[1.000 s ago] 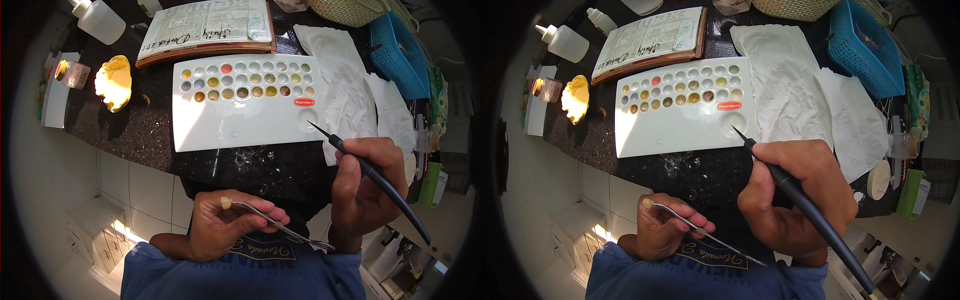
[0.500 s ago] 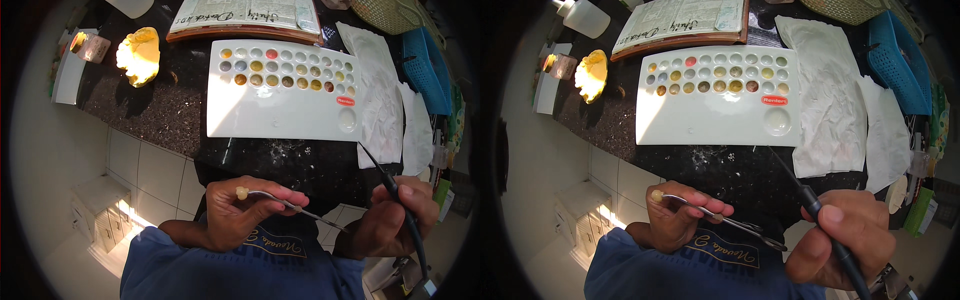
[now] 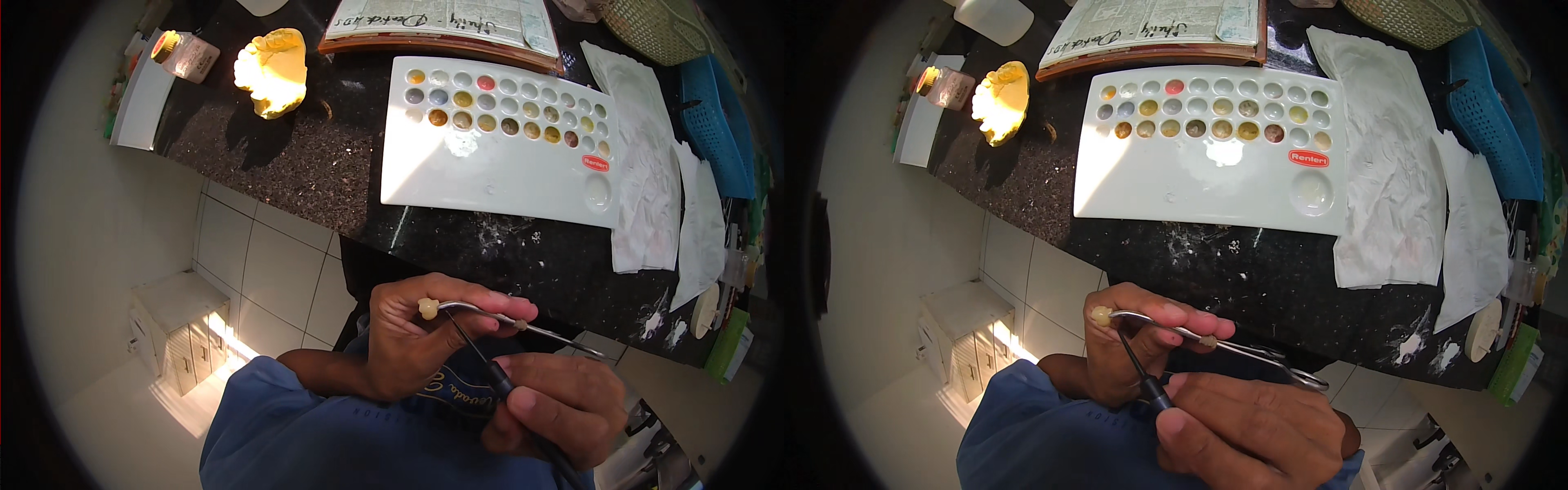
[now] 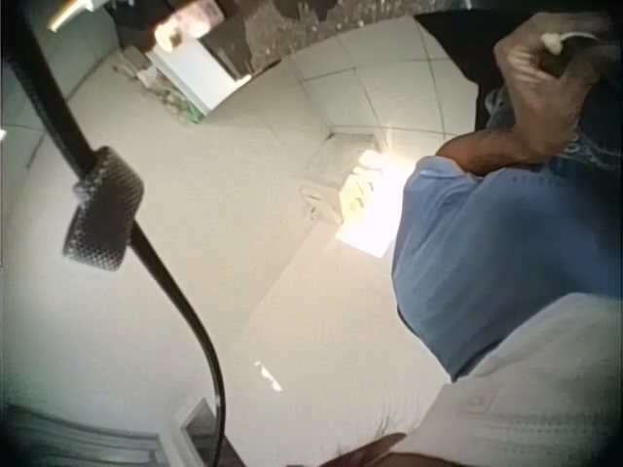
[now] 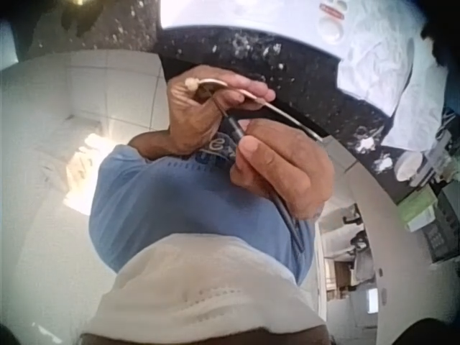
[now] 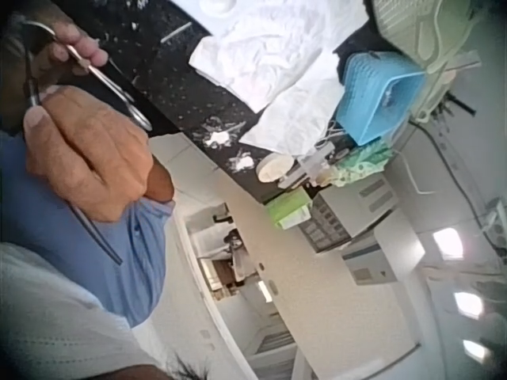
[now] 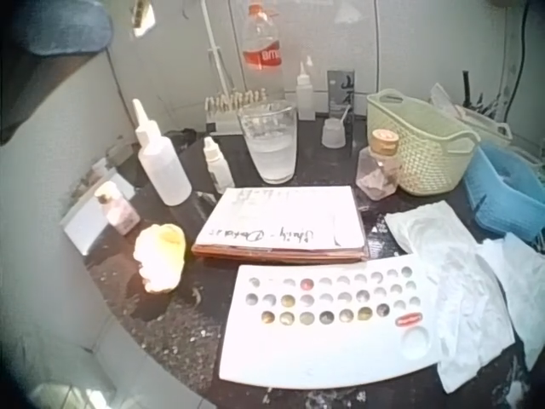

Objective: The dental technician is applying stains and glaze to a dental crown prosthetic using a fine brush and a staining palette at a laboratory bench.

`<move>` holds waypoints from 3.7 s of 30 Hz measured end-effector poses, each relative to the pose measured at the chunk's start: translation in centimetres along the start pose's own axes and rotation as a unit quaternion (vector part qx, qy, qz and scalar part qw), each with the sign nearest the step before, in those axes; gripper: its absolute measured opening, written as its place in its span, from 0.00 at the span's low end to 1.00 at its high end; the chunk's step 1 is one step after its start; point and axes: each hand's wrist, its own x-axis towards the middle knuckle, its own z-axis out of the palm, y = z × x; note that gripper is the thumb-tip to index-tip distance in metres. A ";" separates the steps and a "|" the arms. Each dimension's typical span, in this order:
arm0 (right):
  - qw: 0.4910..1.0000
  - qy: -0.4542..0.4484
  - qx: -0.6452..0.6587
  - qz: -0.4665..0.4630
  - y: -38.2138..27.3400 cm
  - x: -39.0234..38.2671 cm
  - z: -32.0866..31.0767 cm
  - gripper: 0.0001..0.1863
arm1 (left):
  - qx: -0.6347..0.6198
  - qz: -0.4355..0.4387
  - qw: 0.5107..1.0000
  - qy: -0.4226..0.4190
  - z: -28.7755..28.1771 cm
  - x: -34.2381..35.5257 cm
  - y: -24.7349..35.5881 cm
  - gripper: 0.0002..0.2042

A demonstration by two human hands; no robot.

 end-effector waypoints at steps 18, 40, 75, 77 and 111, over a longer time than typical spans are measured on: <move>0.998 0.043 0.035 -0.032 1.2 -0.1 0.8 0.16 | 0.017 -0.034 0.999 0.004 -0.1 0.0 0.3 0.06; 0.978 0.048 0.187 0.074 3.4 1.6 -1.1 0.14 | -0.062 -0.065 0.994 -0.060 -1.4 0.9 0.9 0.07; 0.976 0.086 0.197 0.041 4.1 0.8 -1.0 0.10 | 0.019 -0.089 0.995 -0.044 -1.0 0.7 1.4 0.07; 0.967 0.133 0.218 0.007 4.2 0.7 -1.2 0.11 | 0.039 -0.040 0.998 -0.023 -0.8 0.5 1.2 0.07; 0.970 0.169 -0.116 0.128 5.2 2.5 -3.9 0.06 | 0.129 -0.038 0.988 0.070 -0.4 -0.2 1.9 0.08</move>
